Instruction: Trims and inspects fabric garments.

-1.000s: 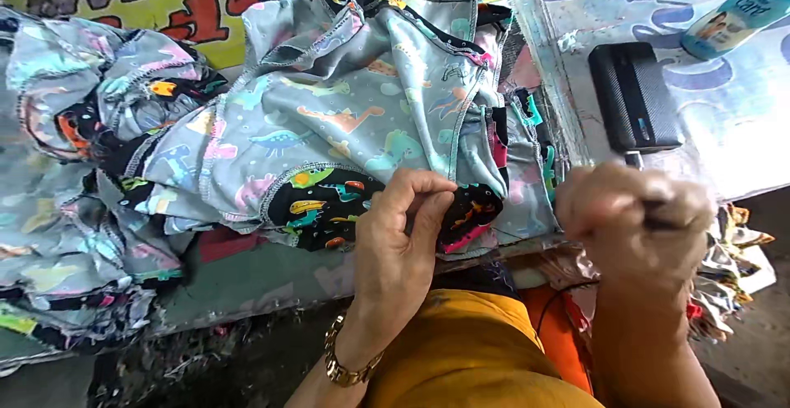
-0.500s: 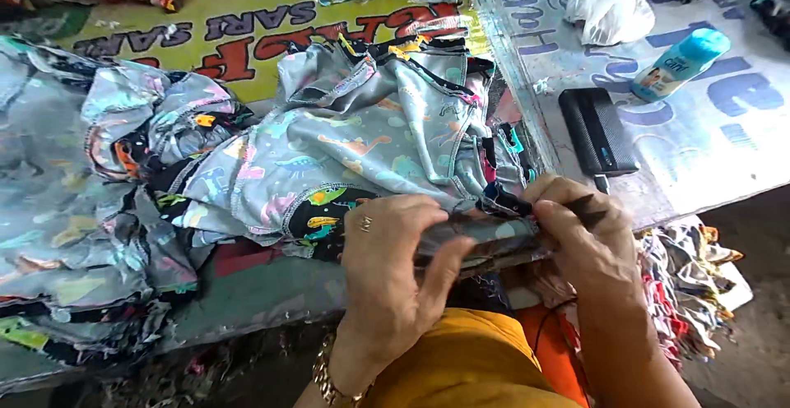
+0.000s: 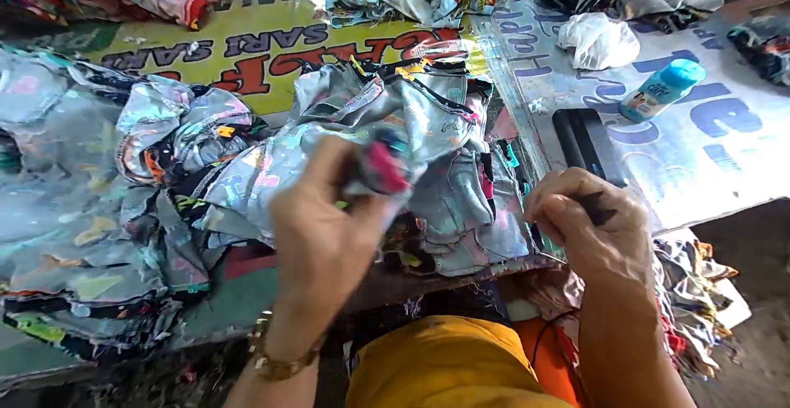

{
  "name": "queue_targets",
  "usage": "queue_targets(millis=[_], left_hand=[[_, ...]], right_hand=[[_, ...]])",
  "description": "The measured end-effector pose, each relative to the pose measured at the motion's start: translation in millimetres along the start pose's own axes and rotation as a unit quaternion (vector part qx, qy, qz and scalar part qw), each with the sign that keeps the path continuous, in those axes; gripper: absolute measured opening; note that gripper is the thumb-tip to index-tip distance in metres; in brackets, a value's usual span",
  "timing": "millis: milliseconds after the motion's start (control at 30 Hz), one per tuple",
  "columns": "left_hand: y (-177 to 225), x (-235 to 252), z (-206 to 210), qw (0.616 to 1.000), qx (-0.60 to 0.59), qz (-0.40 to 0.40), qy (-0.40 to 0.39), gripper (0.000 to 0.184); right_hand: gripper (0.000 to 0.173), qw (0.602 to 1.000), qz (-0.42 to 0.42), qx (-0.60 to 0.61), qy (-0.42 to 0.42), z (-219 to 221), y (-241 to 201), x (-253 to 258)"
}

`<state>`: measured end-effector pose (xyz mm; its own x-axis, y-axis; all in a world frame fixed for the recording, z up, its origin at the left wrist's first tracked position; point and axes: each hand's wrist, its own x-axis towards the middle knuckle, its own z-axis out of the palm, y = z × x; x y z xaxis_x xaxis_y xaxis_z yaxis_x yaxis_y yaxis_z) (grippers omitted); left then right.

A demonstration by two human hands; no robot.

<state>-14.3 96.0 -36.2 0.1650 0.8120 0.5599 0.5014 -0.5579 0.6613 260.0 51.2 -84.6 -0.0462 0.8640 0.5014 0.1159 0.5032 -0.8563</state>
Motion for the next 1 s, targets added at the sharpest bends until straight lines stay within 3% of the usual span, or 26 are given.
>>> queue_targets(millis=[100,167,233,333,400,467,533,633,767,833,900,1000], left_hand=[[-33,5,-29,0.996,-0.016,-0.059,0.071,0.023],[-54,2,-43,0.985,0.105,-0.105,0.091,0.031],[-63,0,-48,0.953,0.256,-0.139,0.080,0.042],[-40,-4,-35,0.927,0.363,-0.083,0.055,0.047],[-18,-14,-8,0.945,0.320,0.032,0.061,0.038],[-2,-25,28,0.966,0.233,0.113,0.013,0.032],[6,-33,56,0.968,0.190,0.137,-0.088,0.041],[1,-36,71,0.966,0.159,0.173,-0.111,0.015],[6,-44,44,0.974,-0.007,0.199,-0.107,0.013],[6,-46,40,0.964,-0.043,0.187,-0.184,0.015],[4,-50,48,0.963,-0.044,0.106,-0.244,0.019],[5,-52,62,0.972,-0.116,-0.037,-0.200,0.031]], right_hand=[[0.014,0.997,0.010,-0.078,0.013,2,0,6],[0.010,0.982,0.016,-0.187,0.025,9,3,11],[0.020,0.951,0.036,-0.307,0.026,14,8,17],[0.029,0.910,0.036,-0.412,0.006,22,17,27],[0.017,0.909,0.022,-0.417,-0.008,25,21,29],[0.011,0.939,0.023,-0.344,-0.008,24,18,29],[0.007,0.982,0.062,-0.180,-0.012,19,8,26],[0.007,0.993,0.113,0.038,-0.014,12,0,21],[0.006,0.994,0.109,-0.008,-0.017,9,2,8],[0.006,0.993,0.094,-0.073,-0.008,13,5,2],[0.006,0.991,0.059,-0.119,-0.004,19,6,-4],[0.010,0.993,0.007,-0.116,-0.031,35,4,-12]])
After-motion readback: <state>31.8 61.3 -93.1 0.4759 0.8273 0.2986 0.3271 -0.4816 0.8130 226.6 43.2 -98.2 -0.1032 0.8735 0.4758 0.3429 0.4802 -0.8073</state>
